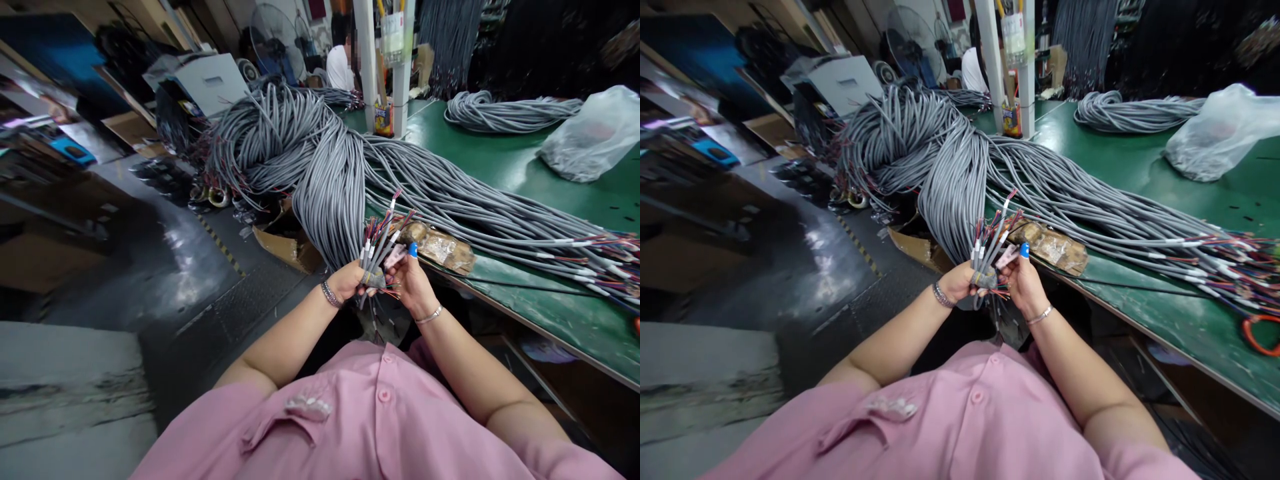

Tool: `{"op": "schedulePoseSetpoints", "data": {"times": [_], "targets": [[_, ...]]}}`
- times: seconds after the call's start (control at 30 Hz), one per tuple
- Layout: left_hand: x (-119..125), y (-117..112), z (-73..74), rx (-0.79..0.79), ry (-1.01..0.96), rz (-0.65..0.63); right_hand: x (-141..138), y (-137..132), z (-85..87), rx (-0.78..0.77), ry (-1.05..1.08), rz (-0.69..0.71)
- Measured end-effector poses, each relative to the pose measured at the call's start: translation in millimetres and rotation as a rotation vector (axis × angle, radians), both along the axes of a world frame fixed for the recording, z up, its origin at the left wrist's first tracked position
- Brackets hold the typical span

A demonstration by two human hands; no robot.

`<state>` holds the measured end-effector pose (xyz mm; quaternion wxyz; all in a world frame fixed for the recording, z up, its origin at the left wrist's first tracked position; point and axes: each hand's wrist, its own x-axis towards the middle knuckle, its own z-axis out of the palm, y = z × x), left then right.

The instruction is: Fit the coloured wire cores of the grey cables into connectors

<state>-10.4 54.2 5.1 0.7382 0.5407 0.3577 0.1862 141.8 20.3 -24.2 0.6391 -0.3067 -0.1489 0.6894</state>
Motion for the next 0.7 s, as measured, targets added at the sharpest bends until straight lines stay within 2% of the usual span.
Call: {"op": "schedulePoseSetpoints", "data": {"times": [0.27, 0.5, 0.7], "targets": [[-17, -9, 4.0, 0.058, -0.004, -0.021, 4, -8, 2.3, 0.068, -0.056, 0.097], [-11, 3, -2.0, 0.003, -0.036, -0.008, 2, -3, -1.8, 0.072, -0.137, 0.010], [1, 10, -4.2, -0.059, -0.104, 0.002, 4, 3, -1.1, 0.047, -0.118, 0.061]]}}
